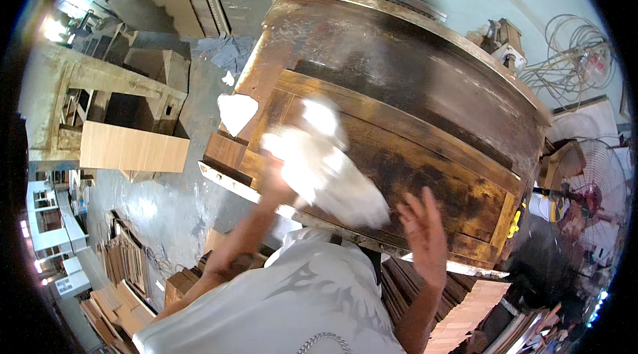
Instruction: The person picks up finished wooden panels from a stack, places them one at a time on a workbench, wipes the surface of each panel with a cloth, and then places the cleaned panels into a new stack.
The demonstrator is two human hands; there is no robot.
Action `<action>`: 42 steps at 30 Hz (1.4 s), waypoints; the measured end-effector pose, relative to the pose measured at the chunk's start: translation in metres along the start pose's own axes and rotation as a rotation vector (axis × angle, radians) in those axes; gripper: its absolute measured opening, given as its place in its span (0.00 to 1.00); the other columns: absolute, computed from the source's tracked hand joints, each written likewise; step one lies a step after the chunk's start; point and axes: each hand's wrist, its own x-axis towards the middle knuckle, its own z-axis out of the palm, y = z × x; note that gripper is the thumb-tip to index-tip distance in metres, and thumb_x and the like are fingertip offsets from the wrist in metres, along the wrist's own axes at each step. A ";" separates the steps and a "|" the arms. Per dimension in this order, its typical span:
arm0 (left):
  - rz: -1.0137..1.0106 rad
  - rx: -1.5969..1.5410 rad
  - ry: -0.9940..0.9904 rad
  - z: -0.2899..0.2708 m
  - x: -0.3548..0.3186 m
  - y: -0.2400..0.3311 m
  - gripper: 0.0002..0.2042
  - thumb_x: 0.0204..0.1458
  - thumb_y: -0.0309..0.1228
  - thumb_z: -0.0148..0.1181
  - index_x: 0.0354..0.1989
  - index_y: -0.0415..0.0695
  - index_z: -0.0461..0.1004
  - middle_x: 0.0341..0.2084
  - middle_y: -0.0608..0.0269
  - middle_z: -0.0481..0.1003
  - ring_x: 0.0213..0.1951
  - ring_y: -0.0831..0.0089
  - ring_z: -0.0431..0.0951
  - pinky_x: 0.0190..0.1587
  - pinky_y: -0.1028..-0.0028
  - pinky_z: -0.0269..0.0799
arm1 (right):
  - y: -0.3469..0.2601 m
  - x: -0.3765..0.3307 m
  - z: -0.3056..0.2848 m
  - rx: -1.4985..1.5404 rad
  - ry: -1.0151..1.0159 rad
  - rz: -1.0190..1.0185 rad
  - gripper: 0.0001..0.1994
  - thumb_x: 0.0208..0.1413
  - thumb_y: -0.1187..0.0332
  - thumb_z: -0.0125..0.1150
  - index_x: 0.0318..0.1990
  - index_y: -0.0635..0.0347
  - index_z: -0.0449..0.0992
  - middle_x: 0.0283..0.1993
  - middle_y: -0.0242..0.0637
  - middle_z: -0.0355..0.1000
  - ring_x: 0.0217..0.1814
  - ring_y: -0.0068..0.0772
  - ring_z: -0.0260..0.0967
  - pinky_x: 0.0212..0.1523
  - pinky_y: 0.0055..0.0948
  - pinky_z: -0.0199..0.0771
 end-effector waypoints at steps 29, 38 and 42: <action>-0.422 0.505 -0.168 -0.044 -0.019 -0.084 0.44 0.47 0.62 0.49 0.56 0.26 0.58 0.52 0.35 0.63 0.56 0.48 0.63 0.57 0.61 0.57 | 0.201 -0.118 -0.314 -0.867 1.029 0.468 0.27 0.51 0.49 0.53 0.55 0.56 0.66 0.48 0.54 0.69 0.51 0.57 0.64 0.51 0.43 0.65; -0.311 0.459 -0.118 -0.062 -0.040 -0.110 0.36 0.50 0.56 0.52 0.47 0.27 0.65 0.42 0.37 0.70 0.46 0.50 0.70 0.48 0.62 0.64 | 0.227 -0.134 -0.339 -0.951 1.106 0.365 0.14 0.47 0.62 0.53 0.36 0.60 0.78 0.33 0.51 0.73 0.39 0.50 0.72 0.41 0.37 0.72; -0.384 0.548 -0.207 -0.060 -0.040 -0.083 0.36 0.49 0.56 0.52 0.44 0.26 0.67 0.41 0.38 0.71 0.44 0.47 0.71 0.47 0.61 0.65 | 0.208 -0.136 -0.333 -0.911 0.979 0.627 0.15 0.49 0.62 0.48 0.40 0.56 0.77 0.41 0.50 0.73 0.45 0.47 0.71 0.48 0.37 0.70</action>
